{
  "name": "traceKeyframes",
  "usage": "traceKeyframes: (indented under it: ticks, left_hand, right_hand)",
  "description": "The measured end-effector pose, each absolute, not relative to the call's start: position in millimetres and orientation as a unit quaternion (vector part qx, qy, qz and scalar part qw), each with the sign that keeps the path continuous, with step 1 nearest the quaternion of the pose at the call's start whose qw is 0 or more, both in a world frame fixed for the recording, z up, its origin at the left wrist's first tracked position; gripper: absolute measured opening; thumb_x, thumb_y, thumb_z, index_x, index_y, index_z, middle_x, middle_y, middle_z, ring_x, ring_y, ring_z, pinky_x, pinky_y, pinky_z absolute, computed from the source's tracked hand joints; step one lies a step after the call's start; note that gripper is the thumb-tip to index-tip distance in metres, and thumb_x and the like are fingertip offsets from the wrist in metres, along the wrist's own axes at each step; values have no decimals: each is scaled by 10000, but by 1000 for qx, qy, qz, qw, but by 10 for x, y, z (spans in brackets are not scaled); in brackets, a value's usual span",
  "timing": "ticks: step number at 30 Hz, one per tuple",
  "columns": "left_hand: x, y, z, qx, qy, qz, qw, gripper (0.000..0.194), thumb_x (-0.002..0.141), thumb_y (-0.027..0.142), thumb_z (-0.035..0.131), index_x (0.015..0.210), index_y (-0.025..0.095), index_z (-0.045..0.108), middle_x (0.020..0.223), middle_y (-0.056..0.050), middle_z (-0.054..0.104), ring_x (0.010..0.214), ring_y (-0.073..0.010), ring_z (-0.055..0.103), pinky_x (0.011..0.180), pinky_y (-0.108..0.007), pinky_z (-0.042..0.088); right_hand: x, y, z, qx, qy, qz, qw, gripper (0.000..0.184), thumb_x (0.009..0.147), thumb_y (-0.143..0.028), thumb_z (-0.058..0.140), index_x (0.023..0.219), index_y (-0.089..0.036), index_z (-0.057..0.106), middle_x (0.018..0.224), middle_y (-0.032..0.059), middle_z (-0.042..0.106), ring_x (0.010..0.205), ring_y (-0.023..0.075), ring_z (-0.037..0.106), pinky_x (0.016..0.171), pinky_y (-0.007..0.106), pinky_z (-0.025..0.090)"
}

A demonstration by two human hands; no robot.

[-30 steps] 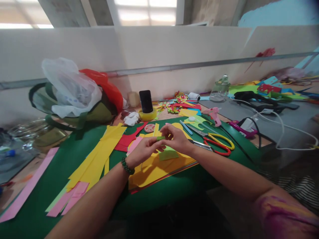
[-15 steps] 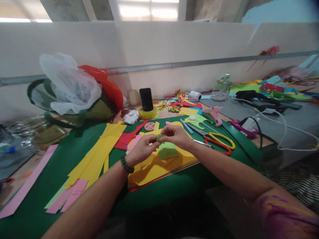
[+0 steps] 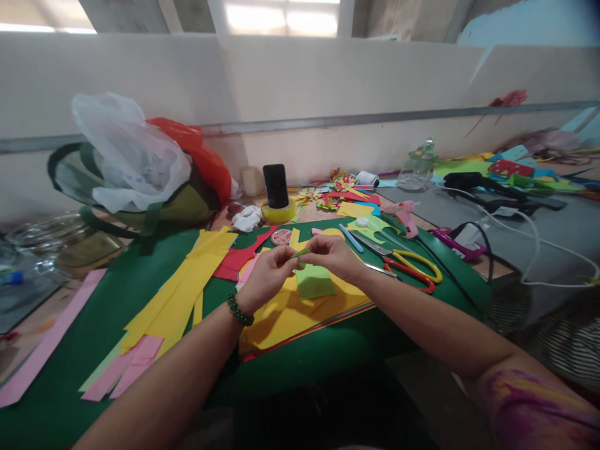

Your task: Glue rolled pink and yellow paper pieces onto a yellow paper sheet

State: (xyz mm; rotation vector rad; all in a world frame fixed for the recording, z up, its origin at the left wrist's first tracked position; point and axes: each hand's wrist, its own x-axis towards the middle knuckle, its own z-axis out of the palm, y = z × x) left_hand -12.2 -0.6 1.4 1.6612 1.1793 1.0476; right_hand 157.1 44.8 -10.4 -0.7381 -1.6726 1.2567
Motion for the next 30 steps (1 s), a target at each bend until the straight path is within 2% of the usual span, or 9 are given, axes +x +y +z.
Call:
traceKeyframes:
  ticks: [10,20,24,30]
  left_hand:
    - [-140,3,4,680,459,421,387,163,802,327,604,782,165,602,756,-41,693,741,-158,644,692,-282,514]
    - [-132,-11,28,675,463,428,384,174,789,331,613,778,158,617,771,-53,703,751,-164,647,724,-287,507]
    - [-125,-11,24,653,461,442,407,203,761,361,656,782,161,629,727,-33,694,724,-163,668,672,-265,504]
    - [-106,-26,53,631,476,436,430,240,737,391,687,768,156,652,722,-35,694,726,-173,686,649,-256,500]
  right_hand:
    - [1590,454,-97,-317,-682,481,450,394,605,-498,789,608,-152,600,564,-24,555,521,79,431,505,245,322]
    - [1588,446,-69,-318,-669,503,445,351,588,-452,805,611,-150,627,569,-11,601,531,88,494,535,251,385]
    - [1586,465,-92,-313,-661,511,451,298,612,-417,783,628,-153,646,573,-12,609,549,99,522,557,262,416]
    - [1578,470,-106,-310,-648,527,454,283,589,-391,801,642,-151,661,581,-18,613,549,88,505,549,253,405]
